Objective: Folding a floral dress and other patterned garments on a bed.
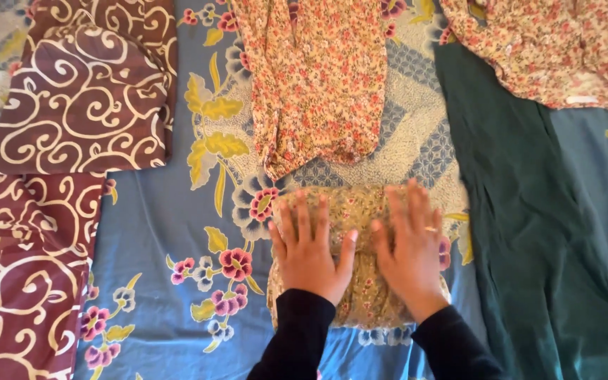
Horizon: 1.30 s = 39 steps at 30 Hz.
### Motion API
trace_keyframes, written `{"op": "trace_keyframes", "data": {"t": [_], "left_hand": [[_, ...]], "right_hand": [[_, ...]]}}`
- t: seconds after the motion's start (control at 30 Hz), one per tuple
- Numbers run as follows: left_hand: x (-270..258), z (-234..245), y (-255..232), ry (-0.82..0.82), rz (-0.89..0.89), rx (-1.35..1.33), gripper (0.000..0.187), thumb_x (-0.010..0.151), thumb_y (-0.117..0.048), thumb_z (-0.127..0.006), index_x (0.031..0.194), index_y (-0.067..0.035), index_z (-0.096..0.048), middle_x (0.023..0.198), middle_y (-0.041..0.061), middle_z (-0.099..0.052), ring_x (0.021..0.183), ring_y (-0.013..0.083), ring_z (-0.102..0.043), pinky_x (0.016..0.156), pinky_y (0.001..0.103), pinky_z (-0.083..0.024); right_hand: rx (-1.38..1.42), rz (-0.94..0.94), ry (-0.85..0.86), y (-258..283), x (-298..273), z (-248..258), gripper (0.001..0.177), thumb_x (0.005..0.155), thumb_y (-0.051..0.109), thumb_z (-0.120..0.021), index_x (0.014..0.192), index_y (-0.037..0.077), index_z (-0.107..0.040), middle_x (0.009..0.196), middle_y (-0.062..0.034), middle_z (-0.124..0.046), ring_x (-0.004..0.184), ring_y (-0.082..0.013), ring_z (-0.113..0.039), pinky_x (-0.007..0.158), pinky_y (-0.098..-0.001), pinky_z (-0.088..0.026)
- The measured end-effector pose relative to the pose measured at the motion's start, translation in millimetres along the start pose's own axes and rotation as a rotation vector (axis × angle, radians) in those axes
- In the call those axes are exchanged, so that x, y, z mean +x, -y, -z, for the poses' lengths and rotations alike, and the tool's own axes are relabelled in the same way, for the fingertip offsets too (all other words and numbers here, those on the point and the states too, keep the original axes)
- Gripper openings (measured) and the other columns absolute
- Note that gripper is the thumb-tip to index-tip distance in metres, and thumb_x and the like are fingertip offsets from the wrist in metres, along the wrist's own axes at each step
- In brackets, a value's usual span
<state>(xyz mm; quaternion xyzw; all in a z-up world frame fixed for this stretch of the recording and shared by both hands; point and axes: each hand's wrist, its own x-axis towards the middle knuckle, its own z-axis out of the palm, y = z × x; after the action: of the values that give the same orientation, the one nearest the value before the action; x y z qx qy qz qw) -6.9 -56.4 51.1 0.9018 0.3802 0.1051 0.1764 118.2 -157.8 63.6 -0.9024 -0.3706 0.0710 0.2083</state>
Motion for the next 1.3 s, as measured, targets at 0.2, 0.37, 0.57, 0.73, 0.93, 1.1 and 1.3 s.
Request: {"op": "trace_keyframes", "data": {"t": [0.2,0.37,0.57,0.73,0.93,1.1,1.3], "left_hand": [[-2,-49,24,-0.006,-0.004,0.025,0.075,0.102,-0.056,-0.045,0.166,-0.022,-0.027,0.171,0.022,-0.012,0.153,0.0542,-0.01,0.118,0.067,-0.016],[-2,-66,26,-0.059,-0.009,0.092,0.079,0.1,-0.06,-0.044,0.167,-0.023,-0.023,0.172,0.022,-0.012,0.153,0.0551,-0.011,0.118,0.067,-0.019],[-3,-33,20,-0.164,0.065,0.01,0.086,0.094,-0.063,-0.053,0.164,-0.018,-0.029,0.166,0.028,-0.023,0.15,0.0555,-0.022,0.116,0.067,-0.024],[-10,16,19,-0.168,0.327,-0.186,0.082,0.098,-0.061,-0.048,0.16,-0.011,-0.033,0.154,0.035,-0.034,0.14,0.0551,-0.039,0.109,0.068,-0.035],[-16,-60,60,0.011,0.542,-0.249,0.1,0.087,-0.083,-0.048,0.159,-0.017,-0.028,0.13,0.028,-0.055,0.117,0.0532,-0.062,0.093,0.059,-0.054],[-11,-2,28,0.168,0.62,-0.525,0.108,0.087,-0.085,-0.039,0.16,-0.008,-0.02,0.125,0.034,-0.064,0.114,0.0508,-0.066,0.099,0.056,-0.052],[-11,39,10,0.159,0.61,-0.534,0.101,0.087,-0.081,-0.047,0.158,-0.013,-0.024,0.132,0.032,-0.063,0.123,0.0447,-0.064,0.105,0.053,-0.049]], "right_hand": [[-0.128,0.07,-0.07,-21,-3,-60,0.061,0.105,0.038,-0.041,0.162,0.017,-0.034,0.17,-0.0159,-0.024,0.156,-0.035,-0.017,0.125,-0.0545,-0.01],[-0.114,0.093,-0.121,-33,1,-79,0.061,0.106,0.042,-0.039,0.163,0.021,-0.034,0.171,-0.0132,-0.021,0.158,-0.0337,-0.013,0.124,-0.0526,-0.007],[-0.079,-0.1,-0.193,-25,-11,-47,0.082,0.096,0.057,-0.055,0.162,0.016,-0.028,0.163,-0.0233,-0.023,0.149,-0.0496,-0.022,0.117,-0.0655,-0.022],[-0.054,-0.385,-0.164,-37,-24,-21,0.086,0.094,0.066,-0.055,0.156,0.012,-0.029,0.142,-0.0241,-0.034,0.136,-0.0512,-0.034,0.11,-0.0653,-0.034],[0.05,-0.509,0.021,-67,-27,-53,0.091,0.091,0.083,-0.049,0.147,0.012,-0.045,0.135,-0.0251,-0.052,0.128,-0.0499,-0.055,0.105,-0.0562,-0.045],[0.327,-0.569,-0.017,-33,-18,-17,0.082,0.097,0.069,-0.057,0.147,0.005,-0.044,0.14,-0.0332,-0.049,0.133,-0.0538,-0.047,0.115,-0.0575,-0.037],[0.411,-0.624,-0.035,-26,-19,6,0.08,0.095,0.068,-0.056,0.15,0.011,-0.04,0.137,-0.0349,-0.056,0.132,-0.0476,-0.052,0.115,-0.056,-0.04]]}}
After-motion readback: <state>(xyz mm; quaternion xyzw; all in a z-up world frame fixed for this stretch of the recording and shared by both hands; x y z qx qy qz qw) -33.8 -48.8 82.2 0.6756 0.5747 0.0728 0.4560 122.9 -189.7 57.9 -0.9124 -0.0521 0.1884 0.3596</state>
